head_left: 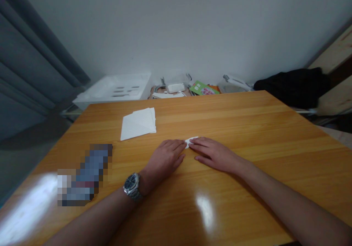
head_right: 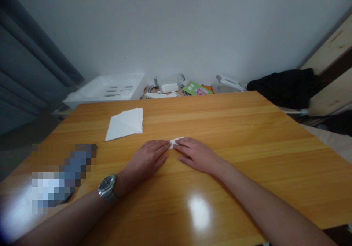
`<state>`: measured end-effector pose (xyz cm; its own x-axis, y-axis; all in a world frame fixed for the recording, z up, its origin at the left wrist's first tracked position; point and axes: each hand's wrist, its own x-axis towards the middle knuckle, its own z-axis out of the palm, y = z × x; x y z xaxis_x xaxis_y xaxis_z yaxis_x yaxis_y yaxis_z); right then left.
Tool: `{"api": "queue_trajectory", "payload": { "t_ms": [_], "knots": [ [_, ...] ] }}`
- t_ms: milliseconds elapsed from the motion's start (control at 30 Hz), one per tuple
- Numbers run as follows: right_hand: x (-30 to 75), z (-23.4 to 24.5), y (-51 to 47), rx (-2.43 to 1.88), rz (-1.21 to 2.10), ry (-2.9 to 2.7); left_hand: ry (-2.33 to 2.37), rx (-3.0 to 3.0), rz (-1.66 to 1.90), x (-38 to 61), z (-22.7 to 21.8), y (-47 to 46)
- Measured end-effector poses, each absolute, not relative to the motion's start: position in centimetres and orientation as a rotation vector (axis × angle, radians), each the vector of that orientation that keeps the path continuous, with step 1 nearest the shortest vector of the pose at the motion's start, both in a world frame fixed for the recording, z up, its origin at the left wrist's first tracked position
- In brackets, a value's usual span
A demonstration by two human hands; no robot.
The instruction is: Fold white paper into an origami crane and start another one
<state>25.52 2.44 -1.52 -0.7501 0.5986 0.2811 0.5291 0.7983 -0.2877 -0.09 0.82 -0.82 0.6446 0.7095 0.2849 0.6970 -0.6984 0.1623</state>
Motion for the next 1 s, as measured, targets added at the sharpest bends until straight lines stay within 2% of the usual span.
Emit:
{"api": "queue_trajectory", "payload": {
  "t_ms": [1000],
  "knots": [
    [25.21,-1.5,2.3,-0.924,0.278,-2.638,1.283,2.81,0.459,0.86,-0.71,0.83]
  ]
}}
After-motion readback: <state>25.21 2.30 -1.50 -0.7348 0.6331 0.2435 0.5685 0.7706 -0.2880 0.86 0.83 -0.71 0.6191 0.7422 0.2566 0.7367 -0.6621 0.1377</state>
